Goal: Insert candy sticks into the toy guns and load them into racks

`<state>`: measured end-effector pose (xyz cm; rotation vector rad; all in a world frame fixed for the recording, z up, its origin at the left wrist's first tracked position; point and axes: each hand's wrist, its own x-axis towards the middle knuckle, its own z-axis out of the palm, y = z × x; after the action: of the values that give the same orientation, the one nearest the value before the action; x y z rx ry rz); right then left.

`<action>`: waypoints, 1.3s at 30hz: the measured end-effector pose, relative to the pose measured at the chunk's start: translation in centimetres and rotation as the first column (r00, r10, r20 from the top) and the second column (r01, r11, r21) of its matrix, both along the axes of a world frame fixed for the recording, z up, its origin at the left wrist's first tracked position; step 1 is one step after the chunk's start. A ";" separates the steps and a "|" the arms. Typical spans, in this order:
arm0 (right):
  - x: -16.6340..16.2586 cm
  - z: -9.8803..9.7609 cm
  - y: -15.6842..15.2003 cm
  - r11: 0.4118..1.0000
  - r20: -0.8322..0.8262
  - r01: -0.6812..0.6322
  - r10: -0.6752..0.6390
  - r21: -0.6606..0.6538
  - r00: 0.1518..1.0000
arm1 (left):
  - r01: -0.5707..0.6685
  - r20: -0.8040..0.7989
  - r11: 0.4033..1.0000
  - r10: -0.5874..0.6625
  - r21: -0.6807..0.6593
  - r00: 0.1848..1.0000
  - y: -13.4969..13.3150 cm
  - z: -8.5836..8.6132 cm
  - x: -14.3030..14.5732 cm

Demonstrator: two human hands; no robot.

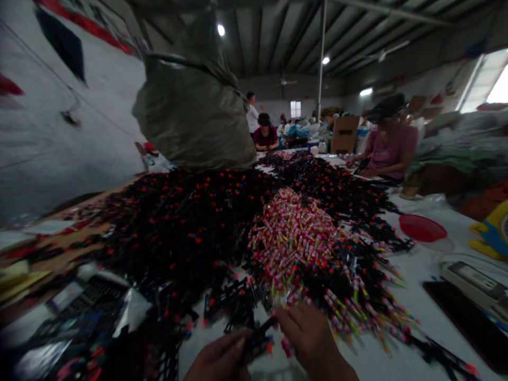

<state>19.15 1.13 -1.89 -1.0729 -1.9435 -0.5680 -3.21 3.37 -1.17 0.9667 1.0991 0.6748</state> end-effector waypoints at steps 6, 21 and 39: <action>-1.0 0.1 -0.4 0.896 -0.329 -0.127 -0.023 -0.425 0.944 | 0.154 0.218 0.965 -0.108 -0.210 0.970 -2.6 2.5 1.2; -3.3 0.8 -5.9 0.350 -0.674 -0.579 -0.449 -0.736 0.586 | -0.314 0.148 0.949 0.311 -0.007 0.939 -4.5 0.8 3.2; -4.6 -0.3 -6.1 0.418 -0.554 -0.387 -0.428 -0.822 0.714 | -0.402 0.049 0.910 0.399 0.097 0.915 -5.3 1.1 3.8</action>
<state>14.54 -5.00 -2.17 -1.6409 -1.3895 1.0330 0.59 -1.92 -0.04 0.8214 1.2612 1.0884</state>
